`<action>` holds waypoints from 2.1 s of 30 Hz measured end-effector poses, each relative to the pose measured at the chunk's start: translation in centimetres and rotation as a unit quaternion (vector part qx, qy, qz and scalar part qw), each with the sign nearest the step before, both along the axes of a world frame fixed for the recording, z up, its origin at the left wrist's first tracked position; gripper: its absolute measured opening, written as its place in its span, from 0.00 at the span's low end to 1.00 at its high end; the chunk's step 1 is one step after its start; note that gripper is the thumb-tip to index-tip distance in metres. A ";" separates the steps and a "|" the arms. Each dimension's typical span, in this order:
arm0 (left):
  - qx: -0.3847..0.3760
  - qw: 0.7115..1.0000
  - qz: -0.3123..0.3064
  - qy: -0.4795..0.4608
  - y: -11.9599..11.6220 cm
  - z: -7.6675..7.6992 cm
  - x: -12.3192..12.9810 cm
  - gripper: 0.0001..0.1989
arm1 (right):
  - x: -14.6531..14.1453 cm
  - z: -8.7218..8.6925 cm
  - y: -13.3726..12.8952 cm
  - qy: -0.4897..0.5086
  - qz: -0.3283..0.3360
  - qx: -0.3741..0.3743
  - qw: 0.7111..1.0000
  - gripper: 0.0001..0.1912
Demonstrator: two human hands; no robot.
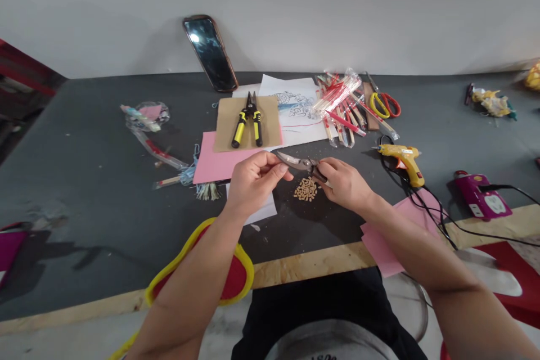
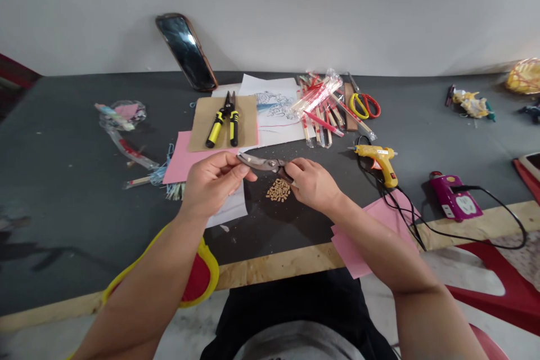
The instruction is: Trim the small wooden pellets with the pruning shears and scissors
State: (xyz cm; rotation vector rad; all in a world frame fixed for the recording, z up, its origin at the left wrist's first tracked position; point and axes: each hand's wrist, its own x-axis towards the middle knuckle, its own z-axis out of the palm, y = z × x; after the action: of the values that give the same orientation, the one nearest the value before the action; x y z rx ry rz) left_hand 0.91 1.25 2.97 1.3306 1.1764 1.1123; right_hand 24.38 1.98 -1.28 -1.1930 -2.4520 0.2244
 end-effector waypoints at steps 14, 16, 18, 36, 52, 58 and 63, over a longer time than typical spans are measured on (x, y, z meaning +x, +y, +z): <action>-0.083 0.992 -0.047 -0.078 0.1 0.4 0.3 0.15 | 0.6 0.5 0.4 -0.037 0.012 0.024 0.999 0.07; -0.087 0.992 -0.050 -0.078 0.1 0.3 0.2 0.15 | 0.6 0.2 0.5 -0.012 0.017 0.016 1.000 0.07; -0.085 0.992 -0.047 -0.078 0.2 0.3 0.2 0.15 | 0.5 -0.1 0.5 0.028 0.015 0.008 0.999 0.11; -0.051 0.996 -0.060 -0.047 -0.4 0.5 0.1 0.14 | 0.2 0.3 0.2 0.000 -0.008 -0.046 0.999 0.27; 0.006 0.998 -0.057 0.005 -0.5 0.8 0.5 0.13 | 1.0 0.2 0.8 0.047 0.006 -0.033 0.998 0.27; -0.016 0.999 -0.019 -0.028 -0.2 0.5 0.8 0.11 | 0.7 -0.4 0.8 0.084 -0.019 0.005 0.996 0.08; -0.038 0.997 -0.034 -0.055 -0.3 0.7 0.9 0.10 | 0.7 -0.1 0.8 0.053 0.029 0.002 0.998 0.10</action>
State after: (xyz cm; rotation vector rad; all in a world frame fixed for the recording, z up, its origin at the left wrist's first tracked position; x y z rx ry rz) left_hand 1.81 0.90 3.64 1.2267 1.0750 1.0690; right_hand 25.10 2.74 -1.38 -1.0807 -2.3951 0.2920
